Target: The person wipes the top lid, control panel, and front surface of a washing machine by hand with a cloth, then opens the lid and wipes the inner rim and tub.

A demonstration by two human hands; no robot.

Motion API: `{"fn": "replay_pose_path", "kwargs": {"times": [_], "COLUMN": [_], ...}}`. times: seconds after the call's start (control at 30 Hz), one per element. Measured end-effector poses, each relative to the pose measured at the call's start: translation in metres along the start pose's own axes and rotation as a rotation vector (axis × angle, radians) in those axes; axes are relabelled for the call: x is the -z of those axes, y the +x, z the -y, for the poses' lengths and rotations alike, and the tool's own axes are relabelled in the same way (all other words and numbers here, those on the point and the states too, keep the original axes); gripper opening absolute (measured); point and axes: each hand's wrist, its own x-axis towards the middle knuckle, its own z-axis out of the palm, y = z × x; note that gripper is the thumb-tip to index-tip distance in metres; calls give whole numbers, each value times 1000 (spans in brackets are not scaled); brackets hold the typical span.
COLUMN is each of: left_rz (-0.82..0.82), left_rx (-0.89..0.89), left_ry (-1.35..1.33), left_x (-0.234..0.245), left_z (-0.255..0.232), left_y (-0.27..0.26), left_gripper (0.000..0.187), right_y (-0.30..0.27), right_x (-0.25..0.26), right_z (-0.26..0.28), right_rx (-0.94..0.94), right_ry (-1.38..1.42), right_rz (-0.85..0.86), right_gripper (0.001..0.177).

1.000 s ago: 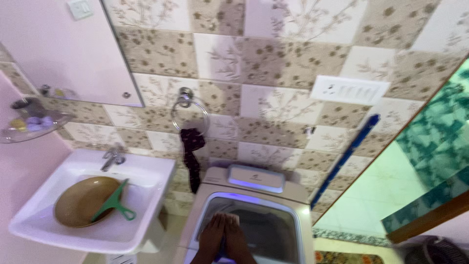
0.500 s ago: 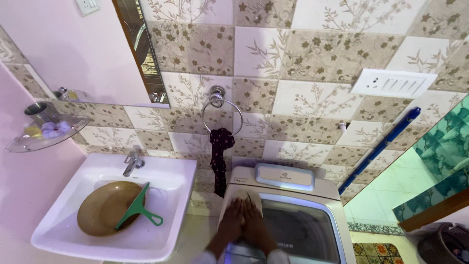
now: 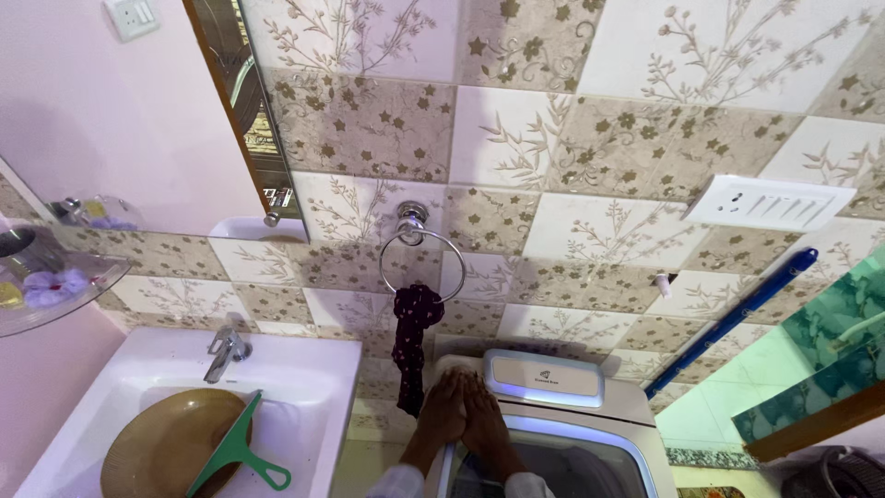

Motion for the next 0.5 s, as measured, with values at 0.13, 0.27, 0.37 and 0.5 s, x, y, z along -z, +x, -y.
{"fn": "replay_pose_path", "kwargs": {"times": [0.13, 0.27, 0.37, 0.5], "left_rz": [59, -114, -17, -56], "left_rx": [-16, -39, -42, -135], "left_ry": [44, 26, 47, -76], "left_x": [3, -4, -9, -23], "left_z": [10, 4, 0, -16], "left_y": [13, -14, -47, -116], "left_gripper": [80, 74, 85, 86], "right_y": [10, -7, -33, -95], "right_x": [4, -3, -15, -27], "right_z": [13, 6, 7, 21], "right_rx": [-143, -63, -21, -15], "right_ry": [98, -4, -35, 116], "right_rz": [59, 0, 16, 67], "right_gripper": [88, 86, 83, 80]}}
